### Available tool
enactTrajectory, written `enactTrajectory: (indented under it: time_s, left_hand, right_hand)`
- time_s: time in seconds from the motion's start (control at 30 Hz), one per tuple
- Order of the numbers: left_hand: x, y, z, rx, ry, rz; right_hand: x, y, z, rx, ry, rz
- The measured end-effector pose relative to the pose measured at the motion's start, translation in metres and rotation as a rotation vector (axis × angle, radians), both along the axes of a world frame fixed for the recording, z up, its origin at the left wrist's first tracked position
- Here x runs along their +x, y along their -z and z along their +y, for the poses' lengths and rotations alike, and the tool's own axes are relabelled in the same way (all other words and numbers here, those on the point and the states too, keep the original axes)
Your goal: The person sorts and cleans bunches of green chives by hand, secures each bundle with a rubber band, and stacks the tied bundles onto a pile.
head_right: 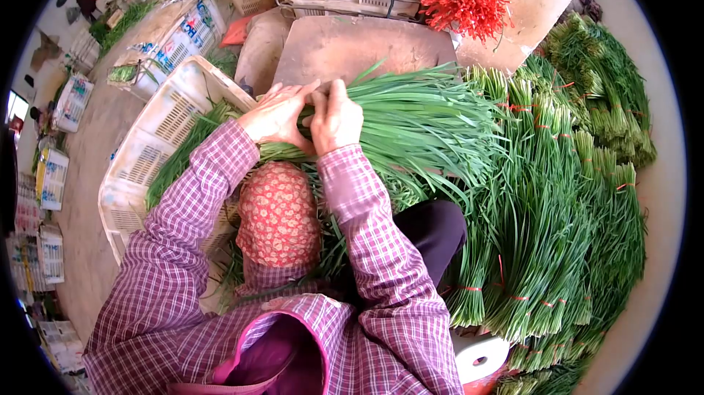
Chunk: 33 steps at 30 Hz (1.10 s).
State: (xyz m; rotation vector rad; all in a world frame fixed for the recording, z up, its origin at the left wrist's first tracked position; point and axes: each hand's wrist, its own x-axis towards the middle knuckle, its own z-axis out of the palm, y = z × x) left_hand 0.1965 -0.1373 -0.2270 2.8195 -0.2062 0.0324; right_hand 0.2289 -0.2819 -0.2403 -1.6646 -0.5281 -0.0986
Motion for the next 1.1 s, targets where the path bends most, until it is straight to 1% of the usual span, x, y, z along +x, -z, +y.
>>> enactTrajectory:
  time_s: [0.03,0.07,0.13,0.2,0.27,0.3,0.33,0.37,0.4,0.43,0.47,0.5,0.53,0.57,0.6,0.63,0.7,0.73,0.8,0.83,0.87,0.93,0.97,1.0,1.07,1.1]
  left_hand:
    - [-0.005,-0.004,0.001,0.069,0.020,-0.112]
    - [-0.011,-0.009,0.008,0.004,0.031,-0.144]
    - [-0.022,-0.051,0.005,-0.178,0.053,-0.366]
    - [-0.054,-0.087,0.023,-0.419,-0.062,-0.549]
    - [-0.090,-0.096,0.042,-0.879,-0.290,-0.545]
    - [-0.104,-0.088,0.050,-0.881,-0.281,-0.552]
    - [-0.115,-0.072,0.057,-1.262,-0.262,-0.383]
    - [-0.116,-0.049,0.041,-1.624,-0.227,-0.196]
    - [-0.120,-0.036,0.024,-1.941,-0.233,0.067]
    - [-0.124,-0.047,-0.026,-2.107,-0.072,0.268]
    - [-0.121,-0.017,-0.045,-2.124,0.098,0.506]
    - [-0.114,0.014,-0.059,-2.112,0.269,0.748]
    - [-0.113,0.020,-0.087,-2.103,0.287,0.820]
    - [-0.105,0.002,-0.116,-1.869,-0.022,0.853]
    - [-0.098,0.001,-0.116,-1.867,-0.017,0.854]
    - [-0.086,0.002,-0.115,-1.971,0.259,0.789]
    - [-0.058,0.008,-0.108,-2.116,0.834,0.620]
    - [-0.050,0.002,-0.107,-2.153,1.129,0.515]
    - [-0.068,-0.011,-0.089,-2.258,0.760,0.344]
    - [-0.062,-0.008,-0.069,-2.093,0.339,0.139]
    - [-0.047,-0.009,-0.053,-1.874,-0.050,-0.047]
    - [-0.037,-0.048,-0.046,-1.704,-0.229,-0.228]
    - [-0.027,-0.070,-0.032,-1.666,-0.177,-0.308]
    - [-0.014,-0.090,-0.023,-1.622,-0.129,-0.387]
    - [-0.001,-0.127,-0.010,-1.561,0.012,-0.435]
    - [0.012,-0.139,0.000,-1.594,0.176,-0.402]
  right_hand:
    - [0.000,-0.001,-0.003,0.080,-0.007,0.119]
    - [-0.001,-0.002,-0.005,0.159,-0.013,0.241]
    - [0.015,0.007,-0.029,0.343,-0.097,0.280]
    - [0.011,-0.011,-0.042,0.509,-0.188,0.232]
    - [0.006,-0.039,-0.068,0.520,-0.199,0.207]
    - [0.006,-0.048,-0.080,0.565,-0.246,0.168]
    - [0.003,-0.060,-0.092,0.605,-0.281,0.179]
    - [0.008,-0.061,-0.117,0.648,-0.337,0.188]
    - [0.003,-0.073,-0.121,0.682,-0.384,0.207]
    - [-0.004,-0.084,-0.125,0.674,-0.396,0.233]
    - [-0.011,-0.089,-0.127,0.675,-0.397,0.223]
    - [-0.017,-0.094,-0.128,0.694,-0.496,0.238]
    - [-0.025,-0.099,-0.129,0.710,-0.595,0.256]
    - [-0.036,-0.104,-0.128,0.679,-0.619,0.280]
    - [-0.044,-0.106,-0.126,0.620,-0.667,0.266]
    - [-0.055,-0.112,-0.127,0.515,-0.682,0.299]
    - [-0.080,-0.130,-0.128,0.225,-0.689,0.225]
    - [-0.089,-0.141,-0.132,-0.065,-0.631,0.161]
    - [-0.095,-0.128,-0.135,-0.184,-0.533,0.007]
    - [-0.089,-0.115,-0.135,-0.079,-0.526,0.047]
    - [-0.080,-0.106,-0.135,-0.002,-0.542,0.218]
    - [-0.047,-0.086,-0.128,0.220,-0.556,0.302]
    - [-0.034,-0.085,-0.116,0.299,-0.503,0.325]
    - [-0.024,-0.095,-0.109,0.346,-0.453,0.323]
    - [-0.001,-0.116,-0.095,0.474,-0.507,0.203]
    - [0.003,-0.128,-0.090,0.474,-0.514,0.142]
